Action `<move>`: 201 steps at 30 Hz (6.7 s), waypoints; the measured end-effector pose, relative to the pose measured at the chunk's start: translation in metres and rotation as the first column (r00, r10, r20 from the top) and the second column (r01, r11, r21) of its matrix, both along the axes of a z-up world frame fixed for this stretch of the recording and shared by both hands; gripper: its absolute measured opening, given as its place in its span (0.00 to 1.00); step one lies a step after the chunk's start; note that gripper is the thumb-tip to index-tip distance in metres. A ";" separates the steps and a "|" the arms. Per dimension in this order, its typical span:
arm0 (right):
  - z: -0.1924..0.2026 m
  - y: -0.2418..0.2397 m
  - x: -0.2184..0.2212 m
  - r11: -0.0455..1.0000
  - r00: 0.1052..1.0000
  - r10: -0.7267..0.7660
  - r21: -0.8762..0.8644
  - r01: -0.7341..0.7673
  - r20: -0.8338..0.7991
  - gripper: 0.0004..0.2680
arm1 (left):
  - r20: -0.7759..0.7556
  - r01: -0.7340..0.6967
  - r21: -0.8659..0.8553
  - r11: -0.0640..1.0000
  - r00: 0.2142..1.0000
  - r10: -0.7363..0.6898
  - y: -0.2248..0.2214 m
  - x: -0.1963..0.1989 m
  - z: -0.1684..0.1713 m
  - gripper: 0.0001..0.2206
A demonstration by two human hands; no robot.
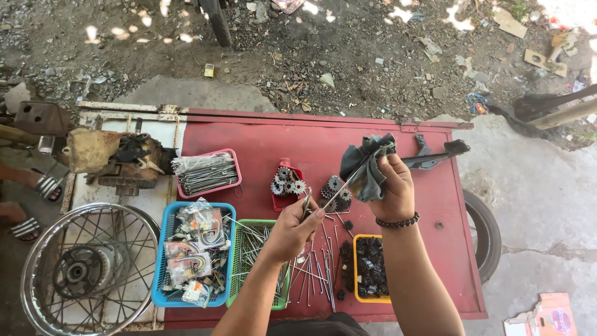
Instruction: Cleaning individual motorcycle wheel spokes with a cloth at a workbench.
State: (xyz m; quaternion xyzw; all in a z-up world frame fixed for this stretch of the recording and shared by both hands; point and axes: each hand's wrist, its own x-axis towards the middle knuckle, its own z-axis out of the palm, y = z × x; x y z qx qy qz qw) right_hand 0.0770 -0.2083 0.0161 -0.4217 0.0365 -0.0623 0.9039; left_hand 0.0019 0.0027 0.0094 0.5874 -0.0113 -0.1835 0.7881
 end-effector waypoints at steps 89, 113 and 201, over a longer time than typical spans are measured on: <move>0.014 0.086 -0.149 0.420 0.890 0.267 -0.787 -0.452 -0.370 0.12 | -0.078 -0.701 0.116 0.704 0.700 0.710 0.005 -0.037 0.000 0.15; 0.039 0.079 -0.134 0.577 0.967 0.072 -0.781 -0.239 -0.243 0.03 | -0.093 -0.590 -0.116 0.799 0.808 0.582 -0.016 -0.049 -0.006 0.17; 0.046 0.006 -0.102 0.679 0.954 -0.157 -0.673 0.293 0.257 0.03 | 0.171 -0.091 0.043 0.995 0.982 0.082 -0.004 -0.108 0.036 0.08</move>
